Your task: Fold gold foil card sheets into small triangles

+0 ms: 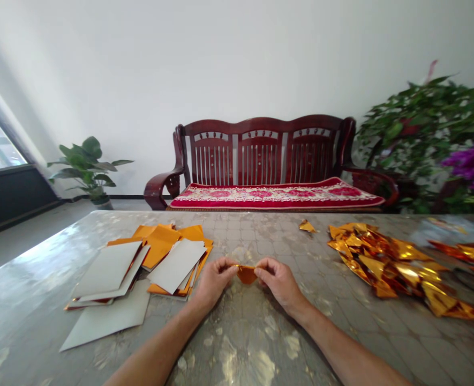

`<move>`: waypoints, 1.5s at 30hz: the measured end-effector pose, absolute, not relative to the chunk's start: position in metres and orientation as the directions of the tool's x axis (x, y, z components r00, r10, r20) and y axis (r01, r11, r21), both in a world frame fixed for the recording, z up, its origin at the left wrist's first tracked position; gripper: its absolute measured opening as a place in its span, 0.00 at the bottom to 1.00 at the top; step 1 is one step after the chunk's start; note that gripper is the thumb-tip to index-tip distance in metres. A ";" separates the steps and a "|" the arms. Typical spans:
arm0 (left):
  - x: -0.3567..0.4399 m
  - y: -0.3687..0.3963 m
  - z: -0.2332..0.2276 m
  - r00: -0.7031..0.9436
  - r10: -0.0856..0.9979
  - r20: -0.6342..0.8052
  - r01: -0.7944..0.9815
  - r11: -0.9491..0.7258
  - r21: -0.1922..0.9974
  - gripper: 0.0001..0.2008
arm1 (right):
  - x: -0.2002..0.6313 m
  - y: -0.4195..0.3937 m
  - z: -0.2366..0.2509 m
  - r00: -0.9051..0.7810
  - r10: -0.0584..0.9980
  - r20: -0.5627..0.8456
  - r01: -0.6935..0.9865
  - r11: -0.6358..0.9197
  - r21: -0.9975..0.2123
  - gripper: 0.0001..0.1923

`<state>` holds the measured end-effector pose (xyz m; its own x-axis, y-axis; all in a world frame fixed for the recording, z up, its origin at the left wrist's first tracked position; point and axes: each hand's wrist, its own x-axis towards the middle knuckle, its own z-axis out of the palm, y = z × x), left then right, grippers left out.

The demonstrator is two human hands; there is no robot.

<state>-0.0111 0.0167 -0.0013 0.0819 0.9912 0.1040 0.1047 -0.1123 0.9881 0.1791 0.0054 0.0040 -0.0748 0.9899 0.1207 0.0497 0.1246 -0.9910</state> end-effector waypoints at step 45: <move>-0.025 -0.001 0.006 0.340 0.864 0.372 0.482 -0.500 0.720 0.07 | 0.204 0.001 0.002 -0.475 0.688 0.549 0.501 0.724 -0.474 0.12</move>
